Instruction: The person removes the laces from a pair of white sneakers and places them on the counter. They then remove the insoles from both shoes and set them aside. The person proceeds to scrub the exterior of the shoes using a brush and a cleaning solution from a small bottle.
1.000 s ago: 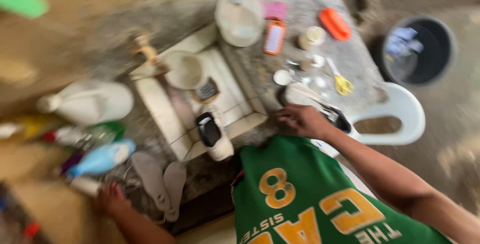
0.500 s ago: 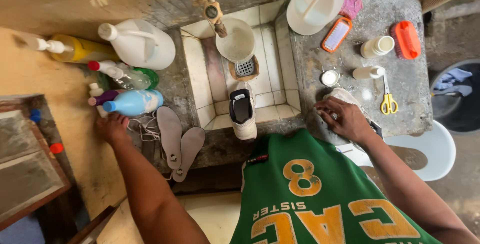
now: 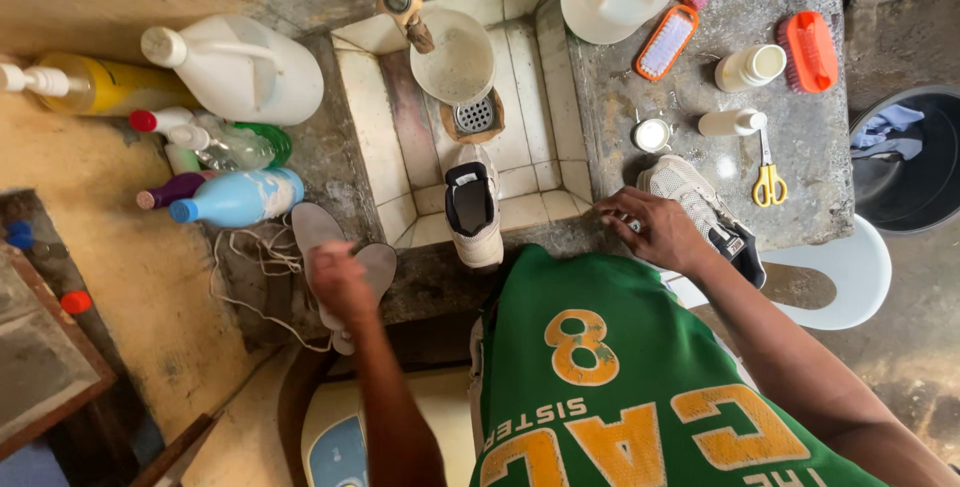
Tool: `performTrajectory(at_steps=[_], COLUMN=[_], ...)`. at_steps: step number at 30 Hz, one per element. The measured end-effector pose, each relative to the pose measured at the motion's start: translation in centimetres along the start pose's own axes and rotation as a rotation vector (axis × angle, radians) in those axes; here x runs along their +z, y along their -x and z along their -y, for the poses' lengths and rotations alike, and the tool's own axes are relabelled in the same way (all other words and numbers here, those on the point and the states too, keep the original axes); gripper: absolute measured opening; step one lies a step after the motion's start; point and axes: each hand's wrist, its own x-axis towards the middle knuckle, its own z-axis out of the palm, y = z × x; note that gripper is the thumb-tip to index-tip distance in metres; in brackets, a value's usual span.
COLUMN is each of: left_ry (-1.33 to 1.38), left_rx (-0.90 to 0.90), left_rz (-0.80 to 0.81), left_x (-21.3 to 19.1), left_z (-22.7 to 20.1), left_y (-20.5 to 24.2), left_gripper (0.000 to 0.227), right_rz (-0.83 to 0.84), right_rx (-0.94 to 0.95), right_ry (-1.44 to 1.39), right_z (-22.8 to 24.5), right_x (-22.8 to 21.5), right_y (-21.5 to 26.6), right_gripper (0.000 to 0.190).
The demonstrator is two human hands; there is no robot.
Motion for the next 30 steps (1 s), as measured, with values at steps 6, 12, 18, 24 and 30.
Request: performTrajectory(at_steps=[6,12,18,24,30], left_ry=[-0.213,-0.384,-0.441,-0.434,-0.424], left_rx=[0.577,0.538,0.547,0.509,0.133], left_rz=[0.582,0.69,0.649,0.513,0.015], left_x=[4.3,5.0,2.3,-1.2,-4.0], left_z=[-9.1,-7.2,-4.8,-7.0,-1.0], left_y=[9.1,11.0,14.7,16.3,12.6], left_gripper=[0.05,0.042,0.037,0.039,0.027], right_rz=[0.055,0.048,0.066,0.172,0.185], right_rx=[-0.124,-0.199,-0.188,-0.155,-0.197], right_ry=[0.0,-0.013,-0.067,0.005,-0.021], right_z=[2.0,1.1,-0.2,-0.8,-0.6], right_x=[1.6,1.7,2.3,3.2,3.6], right_y=[-0.9,-0.8,0.3,0.8,0.5], right_gripper=[0.024,0.025,0.024,0.024,0.026])
